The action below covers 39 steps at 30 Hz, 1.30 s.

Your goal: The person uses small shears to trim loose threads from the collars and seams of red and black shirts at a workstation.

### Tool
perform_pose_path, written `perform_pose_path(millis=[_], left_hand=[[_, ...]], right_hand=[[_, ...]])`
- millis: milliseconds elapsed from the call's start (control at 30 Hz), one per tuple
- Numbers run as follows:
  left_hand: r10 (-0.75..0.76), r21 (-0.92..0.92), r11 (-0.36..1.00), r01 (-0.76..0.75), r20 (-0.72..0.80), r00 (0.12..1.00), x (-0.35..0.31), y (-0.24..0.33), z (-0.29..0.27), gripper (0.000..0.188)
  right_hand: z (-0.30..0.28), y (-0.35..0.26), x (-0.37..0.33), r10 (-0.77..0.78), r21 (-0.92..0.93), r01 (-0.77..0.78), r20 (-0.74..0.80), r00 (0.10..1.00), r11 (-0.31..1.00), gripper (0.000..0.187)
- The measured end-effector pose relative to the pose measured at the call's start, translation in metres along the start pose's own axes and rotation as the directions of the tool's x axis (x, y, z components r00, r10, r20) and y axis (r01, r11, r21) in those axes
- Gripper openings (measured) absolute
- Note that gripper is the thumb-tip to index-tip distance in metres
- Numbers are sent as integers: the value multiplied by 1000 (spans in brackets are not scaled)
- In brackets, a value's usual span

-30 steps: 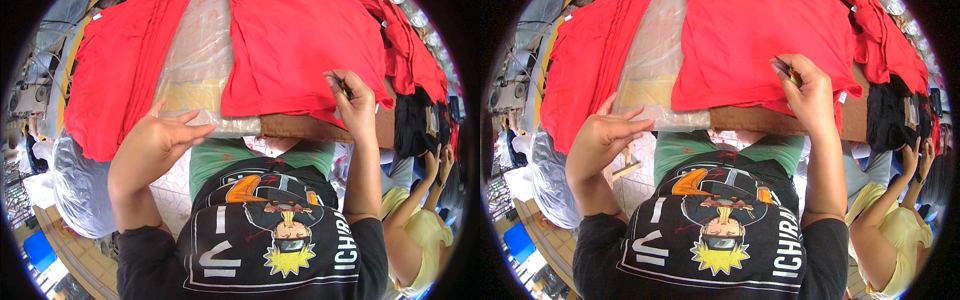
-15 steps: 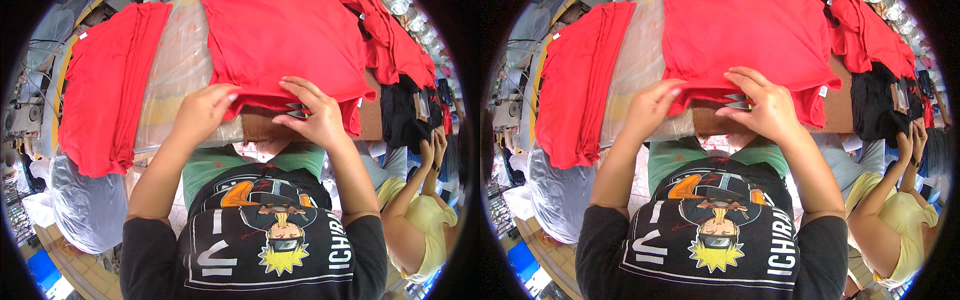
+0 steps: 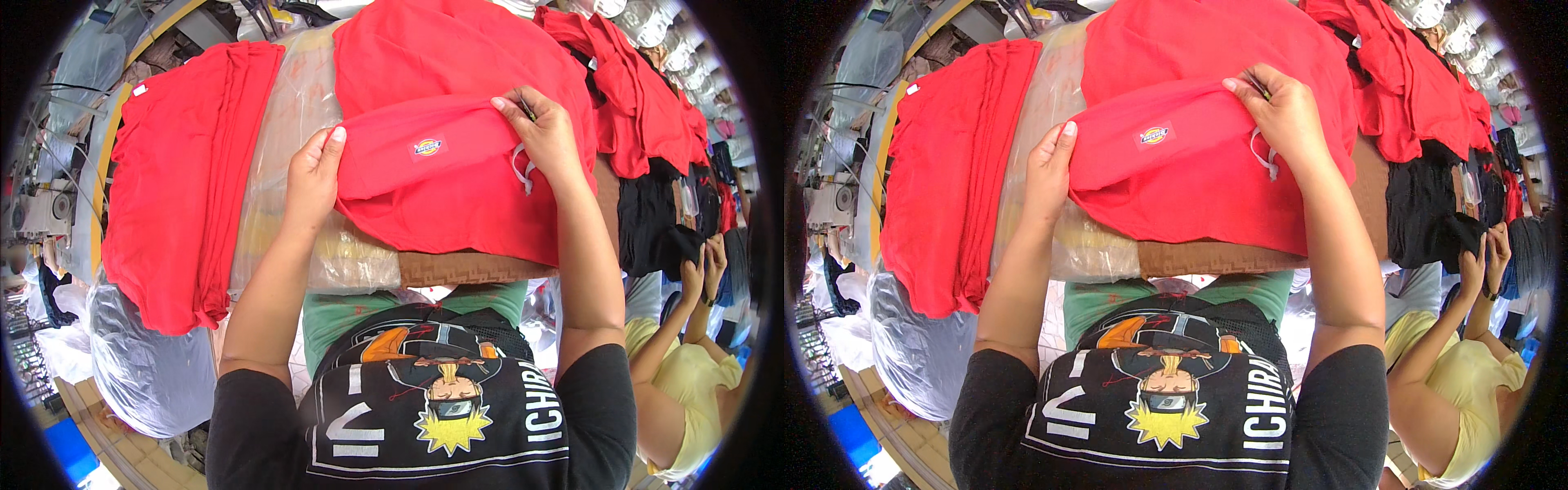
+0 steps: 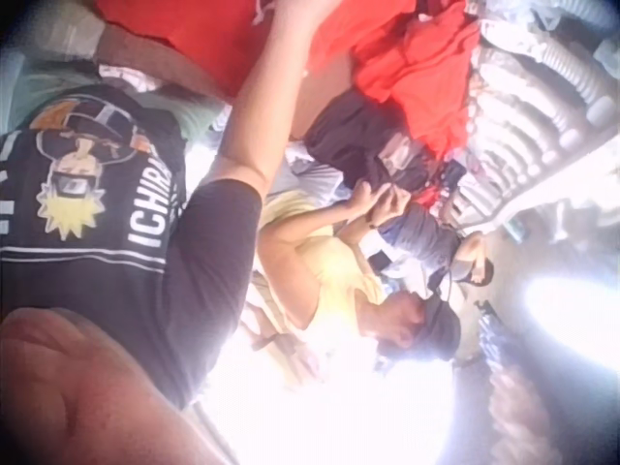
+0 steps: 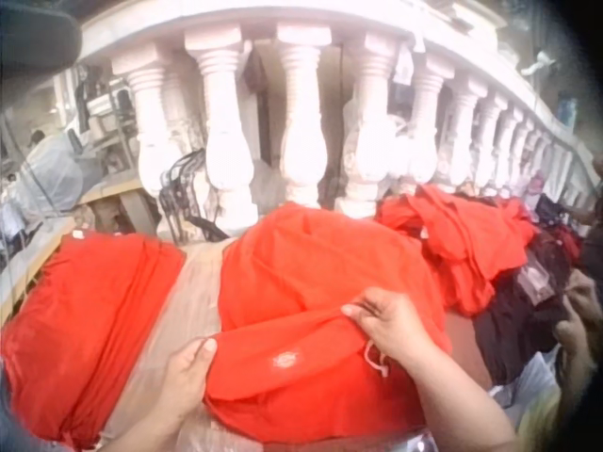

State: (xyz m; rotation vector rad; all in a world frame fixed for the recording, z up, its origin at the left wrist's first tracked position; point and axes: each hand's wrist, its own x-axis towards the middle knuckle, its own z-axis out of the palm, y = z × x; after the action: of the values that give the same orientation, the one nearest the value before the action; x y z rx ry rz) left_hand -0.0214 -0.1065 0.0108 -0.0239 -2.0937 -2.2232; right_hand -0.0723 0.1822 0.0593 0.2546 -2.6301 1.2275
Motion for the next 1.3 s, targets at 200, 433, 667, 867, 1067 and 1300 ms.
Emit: perform_pose_path(millis=[200,433,667,867,1067,1300], left_hand=[[117,71,992,-102,-278,953,1,1,-31,34],[560,552,813,-187,-651,512,-47,138,-160,40],[127,26,960,-279,-928,351,-26,141,-225,63],[392,671,722,-168,-197,899,-23,62,-32,52],[272,901,324,-289,204,940,-29,14,26,72],[394,765,534,-360,152,907,-10,17,8,26]], right_hand=[[-12,-39,-19,230,198,-268,197,953,943,25],[-73,-73,-47,-409,140,423,-123,904,895,11],[-86,-13,-34,6,386,80,-217,976,919,13],[-40,24,8,-24,128,30,-42,999,991,17],[33,-4,65,6,-140,13,138,990,990,37],[33,-28,66,-177,278,142,105,979,950,29]])
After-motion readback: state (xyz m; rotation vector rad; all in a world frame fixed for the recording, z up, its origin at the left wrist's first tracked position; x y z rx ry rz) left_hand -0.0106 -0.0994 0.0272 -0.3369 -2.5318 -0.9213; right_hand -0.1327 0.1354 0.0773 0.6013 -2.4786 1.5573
